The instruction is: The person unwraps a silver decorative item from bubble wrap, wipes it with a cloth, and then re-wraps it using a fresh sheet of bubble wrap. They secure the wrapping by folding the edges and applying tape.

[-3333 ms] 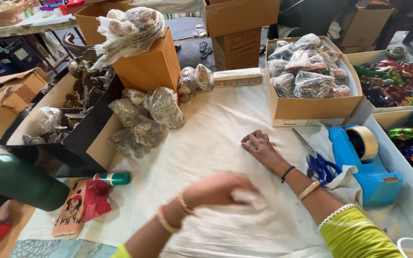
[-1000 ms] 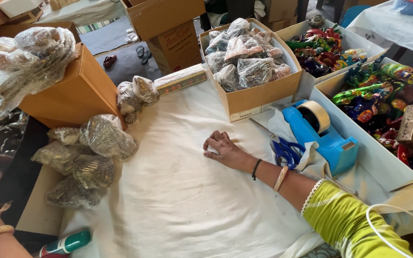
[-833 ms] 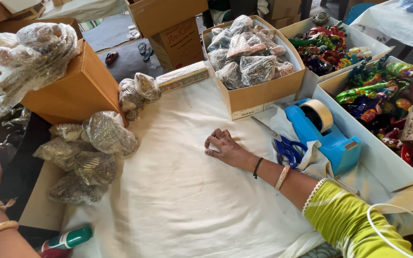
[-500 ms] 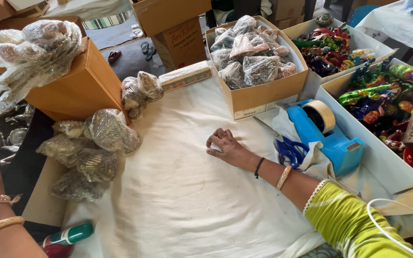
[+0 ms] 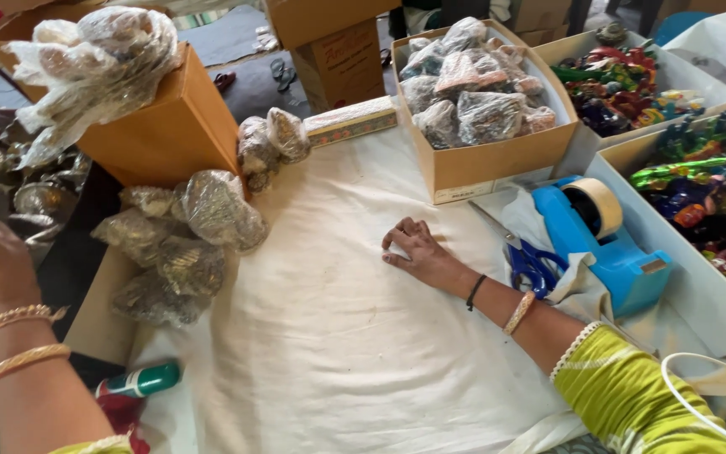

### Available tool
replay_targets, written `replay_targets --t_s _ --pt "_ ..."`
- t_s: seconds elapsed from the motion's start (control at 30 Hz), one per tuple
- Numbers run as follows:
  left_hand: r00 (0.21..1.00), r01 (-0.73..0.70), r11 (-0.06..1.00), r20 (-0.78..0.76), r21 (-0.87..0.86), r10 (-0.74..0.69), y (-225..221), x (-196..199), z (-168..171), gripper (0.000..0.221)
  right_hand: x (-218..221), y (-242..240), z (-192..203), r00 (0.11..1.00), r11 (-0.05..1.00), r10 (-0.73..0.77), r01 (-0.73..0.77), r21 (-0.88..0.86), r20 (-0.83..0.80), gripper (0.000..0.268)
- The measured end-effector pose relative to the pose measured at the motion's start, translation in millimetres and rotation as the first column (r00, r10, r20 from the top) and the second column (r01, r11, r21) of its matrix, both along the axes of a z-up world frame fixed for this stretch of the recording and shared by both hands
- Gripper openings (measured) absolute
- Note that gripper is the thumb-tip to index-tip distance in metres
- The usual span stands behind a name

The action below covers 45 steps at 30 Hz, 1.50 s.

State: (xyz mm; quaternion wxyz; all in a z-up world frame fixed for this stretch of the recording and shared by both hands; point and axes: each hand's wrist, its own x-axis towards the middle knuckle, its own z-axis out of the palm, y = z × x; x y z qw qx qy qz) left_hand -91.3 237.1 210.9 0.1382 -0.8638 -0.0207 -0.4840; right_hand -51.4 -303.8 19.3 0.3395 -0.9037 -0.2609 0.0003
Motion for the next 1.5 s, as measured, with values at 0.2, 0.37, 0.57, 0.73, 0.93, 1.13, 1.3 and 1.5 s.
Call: replay_targets --t_s 0.2,0.37,0.57,0.73,0.93,1.13,1.3,1.5 --pt "0.981 -0.146 0.979 0.145 0.140 0.125 14.0 4.5 -8.5 0.024 0.1 -0.4 -1.0 1.000 1.000 0.002 -0.002 -0.012 0.010 0.030" --pt "0.974 -0.206 0.964 0.130 0.165 0.186 70.1 32.3 -41.2 0.023 -0.9 0.6 2.2 1.000 1.000 -0.007 0.007 -0.027 -0.006 0.032" --pt "0.981 -0.168 0.986 0.107 0.021 0.165 99.4 51.5 -55.0 0.027 1.4 1.0 -2.2 1.000 0.999 -0.019 0.019 -0.041 -0.009 0.032" --pt "0.995 -0.097 0.913 -0.064 -0.397 0.078 125.4 58.9 -65.0 0.025 3.0 0.7 -4.3 1.000 0.999 -0.019 0.019 -0.048 0.000 0.031" --pt "0.843 -0.483 0.622 -0.520 -0.616 0.140 112.5 62.6 -56.3 0.059 2.3 0.2 -4.6 1.000 0.999 -0.027 0.027 -0.043 -0.001 0.031" --pt "0.887 -0.385 0.757 -0.438 -0.528 0.145 77.3 44.2 -42.6 0.023 4.4 0.4 -7.3 1.000 0.999 -0.012 0.013 -0.051 0.017 0.031" --pt "0.975 0.031 0.997 0.220 -0.074 -0.014 42.6 21.9 -22.0 0.036 2.0 0.5 -4.4 1.000 0.999 -0.015 0.015 -0.041 0.016 0.031" --pt "0.975 0.097 0.974 0.218 -0.207 -0.050 58.9 26.1 -32.7 0.039 0.6 2.2 -1.1 1.000 0.998 -0.009 0.009 -0.058 0.000 0.033"
